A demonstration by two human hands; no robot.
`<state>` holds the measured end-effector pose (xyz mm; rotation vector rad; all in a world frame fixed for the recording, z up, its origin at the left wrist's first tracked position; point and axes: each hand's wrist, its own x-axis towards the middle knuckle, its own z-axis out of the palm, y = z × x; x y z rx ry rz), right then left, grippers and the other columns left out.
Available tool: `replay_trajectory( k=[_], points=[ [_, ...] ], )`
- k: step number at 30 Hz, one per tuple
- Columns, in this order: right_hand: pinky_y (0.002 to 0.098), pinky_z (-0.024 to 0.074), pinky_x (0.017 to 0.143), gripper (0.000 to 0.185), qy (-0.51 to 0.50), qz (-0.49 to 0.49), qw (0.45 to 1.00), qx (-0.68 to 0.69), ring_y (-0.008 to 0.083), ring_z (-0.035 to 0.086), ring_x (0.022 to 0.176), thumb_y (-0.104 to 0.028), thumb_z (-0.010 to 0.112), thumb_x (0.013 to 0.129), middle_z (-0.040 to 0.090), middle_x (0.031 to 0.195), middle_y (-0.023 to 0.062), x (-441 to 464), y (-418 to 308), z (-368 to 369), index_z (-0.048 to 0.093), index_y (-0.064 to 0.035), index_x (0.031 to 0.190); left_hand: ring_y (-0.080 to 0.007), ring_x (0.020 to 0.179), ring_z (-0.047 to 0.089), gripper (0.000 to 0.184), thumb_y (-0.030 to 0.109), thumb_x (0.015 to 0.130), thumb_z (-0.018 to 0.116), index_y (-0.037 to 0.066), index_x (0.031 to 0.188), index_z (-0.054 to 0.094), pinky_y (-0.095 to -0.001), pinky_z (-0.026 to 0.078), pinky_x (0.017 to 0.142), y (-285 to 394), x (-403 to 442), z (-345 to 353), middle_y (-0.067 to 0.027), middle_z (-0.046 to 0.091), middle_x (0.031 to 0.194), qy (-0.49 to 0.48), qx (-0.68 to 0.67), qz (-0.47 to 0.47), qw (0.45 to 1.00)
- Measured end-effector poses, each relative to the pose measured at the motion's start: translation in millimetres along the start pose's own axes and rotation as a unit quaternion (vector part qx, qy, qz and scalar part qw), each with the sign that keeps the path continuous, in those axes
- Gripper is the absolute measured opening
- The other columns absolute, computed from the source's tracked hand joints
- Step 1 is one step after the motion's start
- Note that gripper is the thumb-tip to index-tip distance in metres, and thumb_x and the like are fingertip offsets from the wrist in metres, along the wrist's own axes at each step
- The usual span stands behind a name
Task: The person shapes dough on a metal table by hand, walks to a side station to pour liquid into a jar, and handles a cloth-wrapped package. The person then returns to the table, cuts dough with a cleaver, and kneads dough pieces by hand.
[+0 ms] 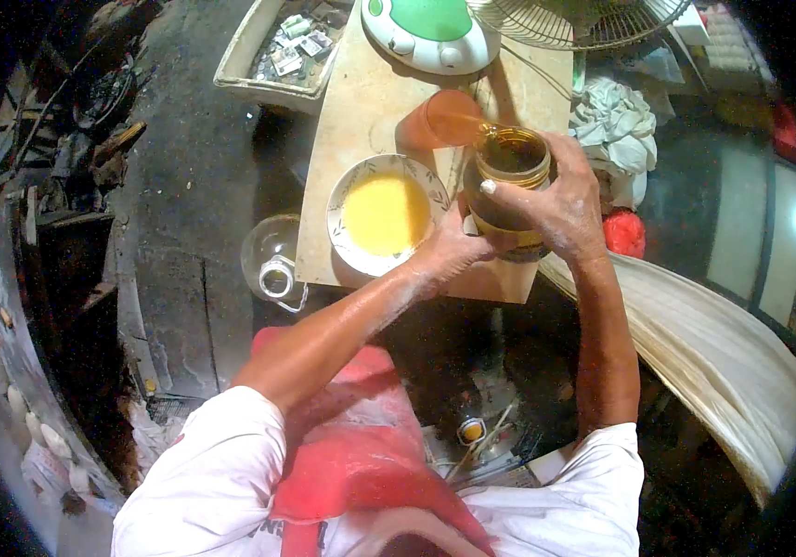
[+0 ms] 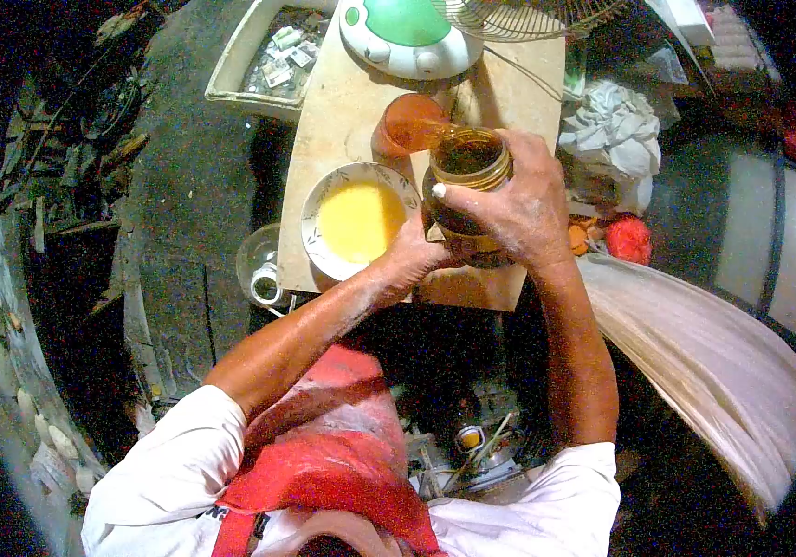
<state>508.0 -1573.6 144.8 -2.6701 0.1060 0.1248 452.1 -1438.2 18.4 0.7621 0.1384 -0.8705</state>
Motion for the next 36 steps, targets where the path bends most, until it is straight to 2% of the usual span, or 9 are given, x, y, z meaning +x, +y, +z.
replay_trajectory(
  k=[8, 17, 19, 26, 28, 32, 34, 36],
  points=[
    [0.0444, 0.0536, 0.100, 0.073, -0.009, 0.012, 1.000, 0.003, 0.0349, 0.068, 0.110, -0.040, 0.094, 0.062, 0.069, 0.118, 0.0192, 0, 0, -2, 0.070, -0.0021, 0.119, -0.0229, 0.134, 0.051, 0.096, 0.029, 0.079, 0.091, 0.008, 0.153, 0.035, -0.0393, 0.049, 0.110, 2, -2, 1, -0.0083, 0.052, 0.146, -0.005, 0.013, -0.001, 1.000],
    [0.0431, 0.0548, 0.099, 0.069, -0.022, 0.014, 1.000, 0.012, 0.0334, 0.070, 0.110, -0.041, 0.093, 0.062, 0.070, 0.119, 0.0199, 5, -2, -7, 0.073, -0.0019, 0.115, -0.0244, 0.135, 0.052, 0.101, 0.028, 0.074, 0.094, 0.007, 0.154, 0.035, -0.0391, 0.048, 0.111, 3, 3, 1, -0.0100, 0.052, 0.147, -0.002, 0.016, -0.001, 1.000],
    [0.0433, 0.0548, 0.099, 0.068, -0.033, 0.034, 0.999, 0.017, 0.0333, 0.070, 0.109, -0.041, 0.093, 0.063, 0.070, 0.117, 0.0199, 6, -4, -7, 0.073, -0.0024, 0.115, -0.0286, 0.139, 0.047, 0.104, 0.026, 0.077, 0.092, 0.008, 0.154, 0.024, -0.0433, 0.050, 0.112, 2, 5, 1, -0.0140, 0.045, 0.148, -0.019, -0.006, -0.020, 1.000],
    [0.0436, 0.0550, 0.098, 0.068, -0.027, 0.009, 0.999, -0.018, 0.0348, 0.070, 0.108, -0.041, 0.092, 0.063, 0.071, 0.115, 0.0200, 9, -11, -9, 0.073, -0.0033, 0.116, -0.0285, 0.141, 0.045, 0.106, 0.021, 0.076, 0.092, 0.009, 0.155, 0.022, -0.0434, 0.053, 0.110, 7, 6, 5, -0.0120, 0.041, 0.152, -0.021, -0.016, -0.007, 1.000],
    [0.0442, 0.0547, 0.099, 0.068, -0.032, 0.014, 0.999, -0.025, 0.0352, 0.070, 0.108, -0.042, 0.091, 0.063, 0.070, 0.116, 0.0206, 11, -15, -10, 0.073, -0.0031, 0.116, -0.0284, 0.143, 0.045, 0.108, 0.020, 0.076, 0.093, 0.010, 0.155, 0.020, -0.0442, 0.053, 0.111, 10, 4, 8, -0.0118, 0.041, 0.152, -0.039, -0.041, 0.025, 0.998],
    [0.0448, 0.0547, 0.098, 0.067, -0.030, 0.011, 0.999, -0.023, 0.0355, 0.070, 0.108, -0.042, 0.091, 0.063, 0.070, 0.115, 0.0208, 13, -17, -9, 0.072, -0.0026, 0.115, -0.0266, 0.136, 0.051, 0.103, 0.020, 0.075, 0.094, 0.010, 0.156, 0.030, -0.0394, 0.054, 0.107, 6, 4, 6, -0.0103, 0.044, 0.152, -0.002, -0.071, 0.007, 0.997],
    [0.0452, 0.0551, 0.097, 0.067, -0.029, -0.006, 0.999, -0.036, 0.0360, 0.070, 0.106, -0.041, 0.091, 0.063, 0.069, 0.114, 0.0209, 14, -17, -9, 0.072, -0.0022, 0.114, -0.0294, 0.142, 0.045, 0.113, 0.022, 0.076, 0.094, 0.012, 0.157, 0.017, -0.0435, 0.053, 0.110, 5, 8, 4, -0.0121, 0.040, 0.153, -0.024, -0.072, -0.006, 0.997],
    [0.0453, 0.0552, 0.096, 0.067, -0.022, -0.006, 0.999, -0.031, 0.0361, 0.070, 0.106, -0.041, 0.091, 0.063, 0.069, 0.114, 0.0208, 13, -15, -8, 0.072, -0.0020, 0.113, -0.0296, 0.141, 0.046, 0.113, 0.022, 0.076, 0.094, 0.013, 0.158, 0.016, -0.0435, 0.054, 0.110, 5, 8, 3, -0.0125, 0.039, 0.153, -0.028, -0.066, -0.004, 0.997]
  ],
)
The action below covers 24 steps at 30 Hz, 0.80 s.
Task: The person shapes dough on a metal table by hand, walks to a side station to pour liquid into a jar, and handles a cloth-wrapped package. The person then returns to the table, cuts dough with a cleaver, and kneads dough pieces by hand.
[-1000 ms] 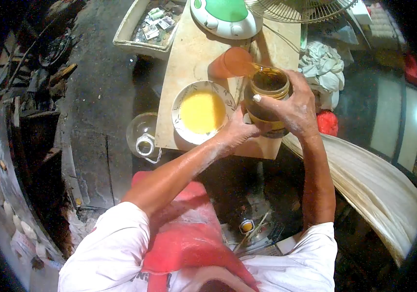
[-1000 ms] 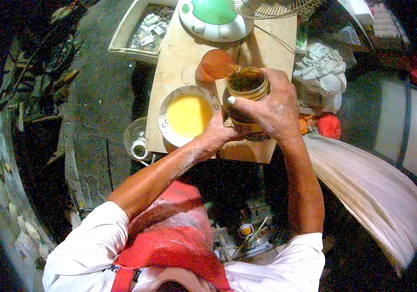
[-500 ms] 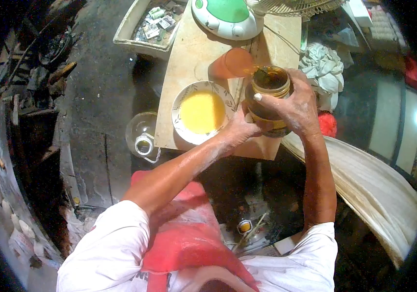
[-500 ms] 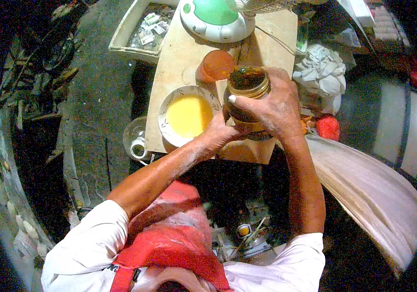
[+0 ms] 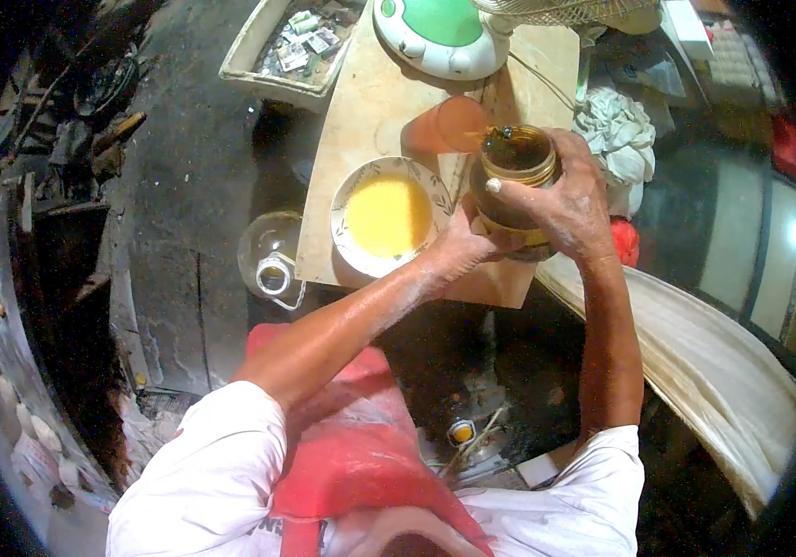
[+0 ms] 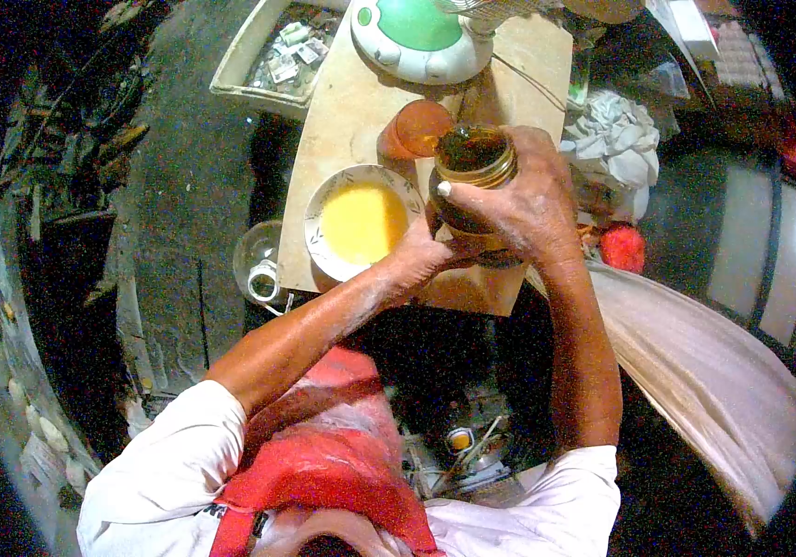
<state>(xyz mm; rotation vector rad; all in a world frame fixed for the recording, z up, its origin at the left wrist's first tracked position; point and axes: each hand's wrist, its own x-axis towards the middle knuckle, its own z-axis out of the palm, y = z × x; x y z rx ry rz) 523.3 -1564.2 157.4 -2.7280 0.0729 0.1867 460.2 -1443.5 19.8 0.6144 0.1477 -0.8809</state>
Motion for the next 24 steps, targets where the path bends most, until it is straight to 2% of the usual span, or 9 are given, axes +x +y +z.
replay_trajectory(
  k=[5, 7, 17, 19, 24],
  points=[
    [0.0455, 0.0553, 0.095, 0.066, 0.002, -0.007, 1.000, 0.017, 0.0368, 0.069, 0.105, -0.040, 0.092, 0.063, 0.070, 0.112, 0.0206, 2.3, -1.4, -1.5, 0.071, -0.0017, 0.112, -0.0296, 0.141, 0.046, 0.116, 0.023, 0.076, 0.094, 0.013, 0.159, 0.014, -0.0433, 0.054, 0.108, -4.2, 2.4, 0.4, -0.0133, 0.039, 0.153, -0.002, 0.019, 0.013, 1.000],
    [0.0457, 0.0555, 0.094, 0.066, 0.004, -0.024, 1.000, 0.004, 0.0371, 0.069, 0.104, -0.040, 0.092, 0.062, 0.070, 0.111, 0.0202, 3.3, 1.3, -1.1, 0.071, -0.0016, 0.112, -0.0265, 0.136, 0.051, 0.097, 0.021, 0.077, 0.094, 0.008, 0.153, 0.035, -0.0397, 0.056, 0.105, -5.4, 1.2, 2.9, -0.0091, 0.046, 0.150, 0.026, -0.003, 0.037, 0.999],
    [0.0466, 0.0551, 0.093, 0.062, -0.011, -0.030, 0.999, 0.015, 0.0378, 0.069, 0.102, -0.039, 0.091, 0.064, 0.070, 0.110, 0.0209, 6.1, -0.2, -2.6, 0.071, -0.0024, 0.111, -0.0279, 0.139, 0.048, 0.099, 0.021, 0.078, 0.093, 0.010, 0.155, 0.031, -0.0401, 0.055, 0.106, -3.8, 4.3, 0.5, -0.0101, 0.041, 0.154, 0.009, 0.007, 0.021, 1.000],
    [0.0466, 0.0552, 0.093, 0.062, 0.009, -0.050, 0.999, -0.001, 0.0376, 0.069, 0.101, -0.039, 0.091, 0.064, 0.070, 0.109, 0.0206, 6.4, 4.2, -0.5, 0.071, -0.0028, 0.111, -0.0286, 0.136, 0.050, 0.108, 0.021, 0.078, 0.092, 0.010, 0.157, 0.019, -0.0408, 0.056, 0.105, -3.2, 4.4, 0.7, -0.0138, 0.042, 0.150, -0.007, 0.006, 0.022, 1.000],
    [0.0467, 0.0553, 0.091, 0.063, -0.002, -0.055, 0.998, -0.006, 0.0380, 0.069, 0.100, -0.040, 0.091, 0.064, 0.070, 0.107, 0.0201, 6.9, 2.3, -4.0, 0.071, -0.0025, 0.110, -0.0288, 0.136, 0.050, 0.111, 0.020, 0.078, 0.092, 0.013, 0.158, 0.017, -0.0408, 0.057, 0.104, -7.1, 4.9, 4.3, -0.0132, 0.042, 0.150, -0.001, -0.011, 0.024, 1.000]
  ],
)
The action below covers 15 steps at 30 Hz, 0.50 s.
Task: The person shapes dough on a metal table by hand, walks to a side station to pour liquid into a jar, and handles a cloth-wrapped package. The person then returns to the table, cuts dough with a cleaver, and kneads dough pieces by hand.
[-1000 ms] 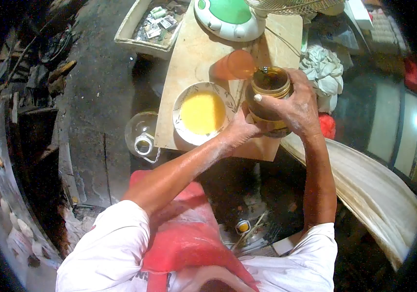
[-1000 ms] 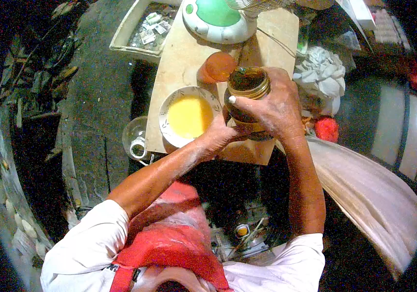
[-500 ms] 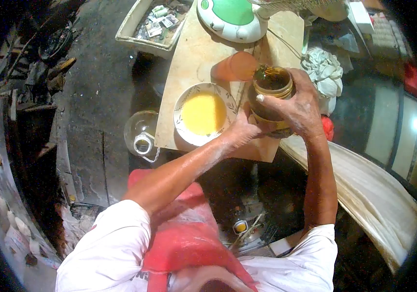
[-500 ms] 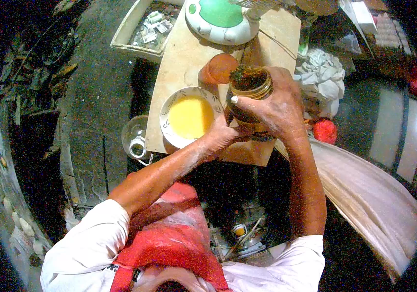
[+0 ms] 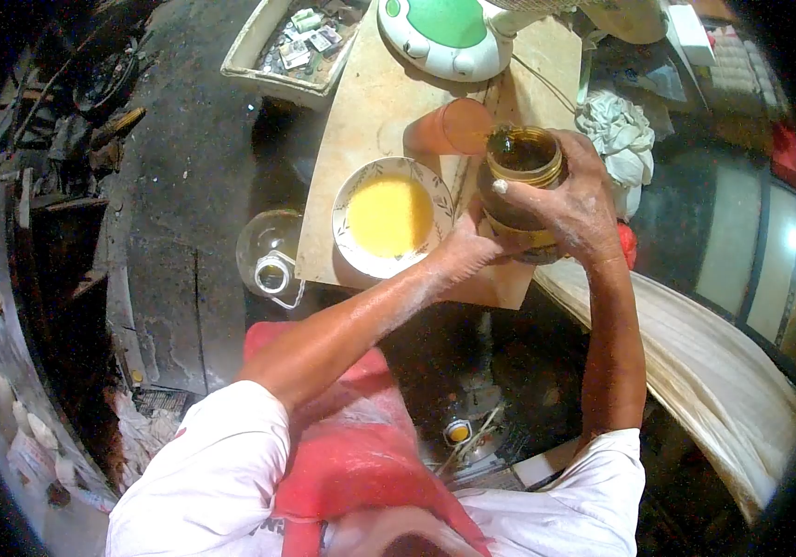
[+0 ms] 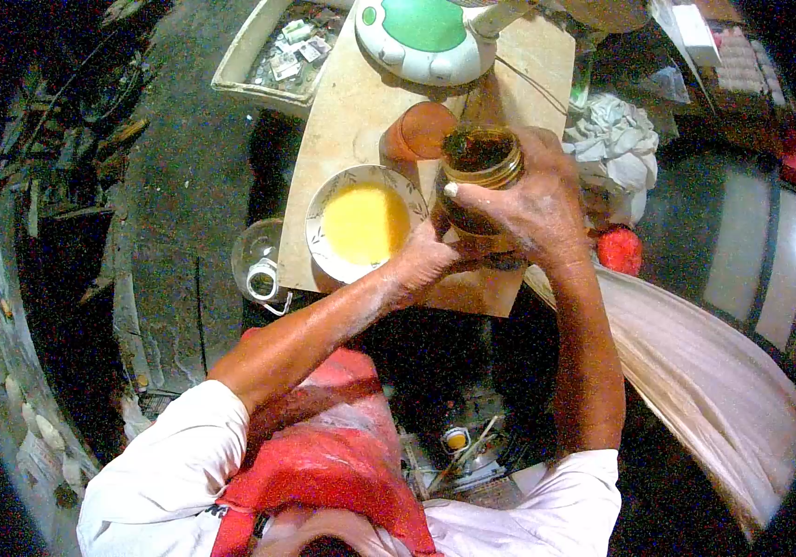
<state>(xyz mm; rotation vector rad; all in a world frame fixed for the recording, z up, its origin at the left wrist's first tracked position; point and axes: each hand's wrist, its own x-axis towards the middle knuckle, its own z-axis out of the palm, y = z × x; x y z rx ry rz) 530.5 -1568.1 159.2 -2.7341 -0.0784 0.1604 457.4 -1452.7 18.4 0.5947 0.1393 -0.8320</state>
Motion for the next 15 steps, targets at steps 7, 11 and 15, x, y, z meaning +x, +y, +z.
replay_trajectory(
  k=[7, 11, 15],
  points=[
    [0.0468, 0.0553, 0.092, 0.063, -0.020, 0.017, 1.000, -0.011, 0.0375, 0.069, 0.101, -0.041, 0.090, 0.066, 0.070, 0.108, 0.0203, 0, -10, -7, 0.071, -0.0022, 0.112, -0.0284, 0.138, 0.050, 0.095, 0.014, 0.083, 0.088, 0.016, 0.158, 0.029, -0.0416, 0.056, 0.106, -3, -4, 4, -0.0067, 0.039, 0.155, 0.012, -0.036, -0.013, 0.999],
    [0.0467, 0.0552, 0.092, 0.063, -0.021, 0.022, 0.999, -0.009, 0.0371, 0.069, 0.102, -0.041, 0.090, 0.066, 0.070, 0.108, 0.0206, 0, -10, -7, 0.071, -0.0021, 0.112, -0.0283, 0.139, 0.049, 0.094, 0.014, 0.084, 0.087, 0.017, 0.158, 0.029, -0.0420, 0.056, 0.106, -6, -2, 3, -0.0064, 0.040, 0.155, -0.004, -0.036, -0.015, 0.999],
    [0.0464, 0.0556, 0.091, 0.060, -0.033, 0.031, 0.999, 0.002, 0.0369, 0.070, 0.100, -0.040, 0.089, 0.066, 0.071, 0.106, 0.0204, 1, -17, -10, 0.072, -0.0021, 0.110, -0.0286, 0.139, 0.050, 0.093, 0.014, 0.085, 0.086, 0.017, 0.158, 0.028, -0.0437, 0.056, 0.107, -4, -3, 4, -0.0067, 0.040, 0.155, 0.002, -0.042, -0.020, 0.999]
  ],
)
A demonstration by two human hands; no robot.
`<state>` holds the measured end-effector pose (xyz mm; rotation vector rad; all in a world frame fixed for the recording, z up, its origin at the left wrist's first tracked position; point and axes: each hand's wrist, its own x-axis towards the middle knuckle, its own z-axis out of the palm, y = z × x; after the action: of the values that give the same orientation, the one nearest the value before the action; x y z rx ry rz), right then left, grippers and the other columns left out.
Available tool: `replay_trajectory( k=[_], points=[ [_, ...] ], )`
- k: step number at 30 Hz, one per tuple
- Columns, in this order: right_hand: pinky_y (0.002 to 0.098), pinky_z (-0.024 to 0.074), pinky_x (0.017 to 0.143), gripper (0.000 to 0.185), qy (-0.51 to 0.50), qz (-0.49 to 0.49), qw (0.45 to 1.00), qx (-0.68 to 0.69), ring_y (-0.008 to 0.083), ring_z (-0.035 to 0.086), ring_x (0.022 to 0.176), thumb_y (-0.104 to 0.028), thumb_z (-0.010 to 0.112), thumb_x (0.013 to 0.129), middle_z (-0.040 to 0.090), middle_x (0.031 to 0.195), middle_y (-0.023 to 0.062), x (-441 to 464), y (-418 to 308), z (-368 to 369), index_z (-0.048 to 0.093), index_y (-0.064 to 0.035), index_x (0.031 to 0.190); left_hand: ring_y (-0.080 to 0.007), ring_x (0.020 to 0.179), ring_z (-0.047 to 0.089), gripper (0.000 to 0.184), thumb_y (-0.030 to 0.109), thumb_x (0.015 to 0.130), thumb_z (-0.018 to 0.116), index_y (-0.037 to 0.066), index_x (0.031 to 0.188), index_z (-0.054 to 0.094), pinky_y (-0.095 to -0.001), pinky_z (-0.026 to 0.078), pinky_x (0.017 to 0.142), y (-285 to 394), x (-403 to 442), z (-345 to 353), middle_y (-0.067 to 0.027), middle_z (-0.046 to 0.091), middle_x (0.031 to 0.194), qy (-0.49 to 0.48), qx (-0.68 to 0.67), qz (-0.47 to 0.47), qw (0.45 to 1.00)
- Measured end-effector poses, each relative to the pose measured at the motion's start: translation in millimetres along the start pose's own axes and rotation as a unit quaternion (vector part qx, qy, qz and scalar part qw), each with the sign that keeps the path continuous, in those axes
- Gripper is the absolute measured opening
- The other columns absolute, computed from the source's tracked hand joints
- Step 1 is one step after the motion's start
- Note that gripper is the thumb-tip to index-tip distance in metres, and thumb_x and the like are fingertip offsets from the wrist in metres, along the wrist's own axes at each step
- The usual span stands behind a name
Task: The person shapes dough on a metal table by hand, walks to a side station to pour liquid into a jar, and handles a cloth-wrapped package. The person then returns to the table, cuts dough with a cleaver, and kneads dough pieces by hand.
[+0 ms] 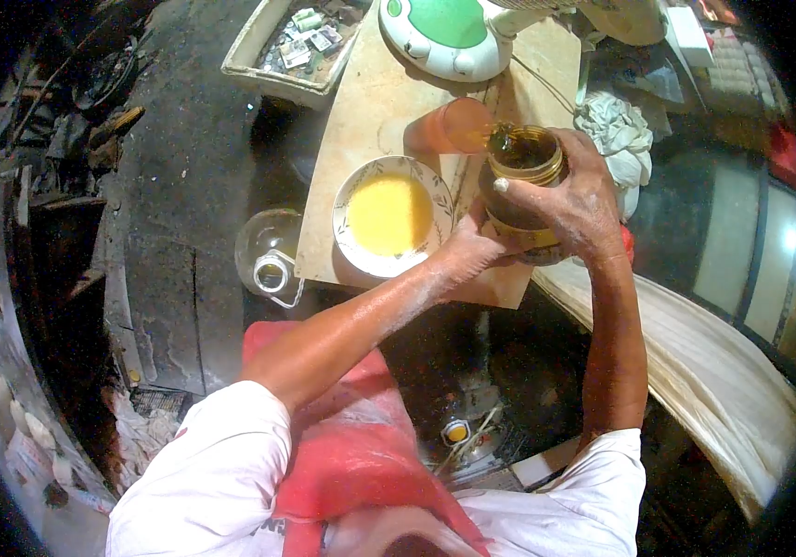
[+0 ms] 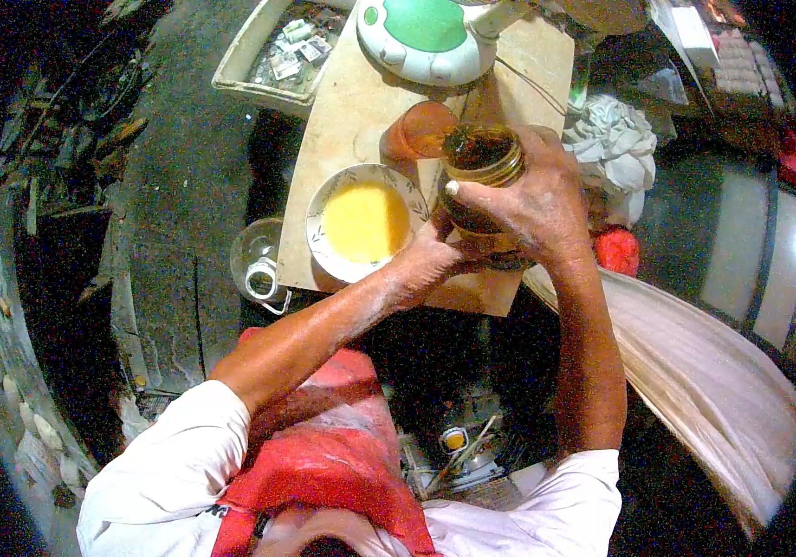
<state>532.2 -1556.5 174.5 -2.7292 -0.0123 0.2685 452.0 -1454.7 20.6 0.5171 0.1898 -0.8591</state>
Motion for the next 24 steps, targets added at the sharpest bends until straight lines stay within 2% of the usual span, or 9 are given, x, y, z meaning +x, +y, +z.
replay_trajectory(
  k=[8, 17, 19, 24],
  points=[
    [0.0467, 0.0551, 0.091, 0.058, -0.003, -0.005, 1.000, -0.014, 0.0370, 0.069, 0.100, -0.040, 0.088, 0.066, 0.071, 0.105, 0.0202, 1, 1, 0, 0.072, -0.0022, 0.108, -0.0289, 0.141, 0.048, 0.095, 0.016, 0.085, 0.087, 0.019, 0.159, 0.027, -0.0441, 0.056, 0.106, 2, -2, 2, -0.0069, 0.039, 0.157, -0.017, -0.016, 0.013, 1.000],
    [0.0461, 0.0549, 0.093, 0.059, -0.003, 0.003, 1.000, -0.016, 0.0371, 0.070, 0.101, -0.038, 0.089, 0.067, 0.070, 0.109, 0.0209, 2, 1, 1, 0.071, -0.0022, 0.110, -0.0273, 0.141, 0.047, 0.098, 0.015, 0.082, 0.089, 0.019, 0.159, 0.028, -0.0432, 0.056, 0.106, 3, 0, 1, -0.0063, 0.037, 0.158, 0.006, 0.004, -0.017, 1.000],
    [0.0459, 0.0550, 0.093, 0.060, -0.011, 0.013, 1.000, -0.002, 0.0370, 0.070, 0.101, -0.038, 0.089, 0.067, 0.070, 0.110, 0.0207, 2, -2, 0, 0.071, -0.0021, 0.111, -0.0268, 0.132, 0.053, 0.105, 0.022, 0.080, 0.091, 0.017, 0.159, 0.022, -0.0379, 0.061, 0.095, -3, 3, -1, -0.0109, 0.043, 0.149, -0.003, -0.003, 0.017, 1.000],
    [0.0454, 0.0554, 0.092, 0.058, -0.002, -0.005, 1.000, -0.023, 0.0363, 0.070, 0.101, -0.038, 0.089, 0.067, 0.071, 0.108, 0.0204, 2, -2, 0, 0.072, -0.0023, 0.110, -0.0268, 0.132, 0.052, 0.105, 0.022, 0.080, 0.091, 0.019, 0.159, 0.022, -0.0384, 0.061, 0.095, -6, 4, -2, -0.0102, 0.041, 0.150, -0.002, -0.005, 0.015, 1.000]
  ],
)
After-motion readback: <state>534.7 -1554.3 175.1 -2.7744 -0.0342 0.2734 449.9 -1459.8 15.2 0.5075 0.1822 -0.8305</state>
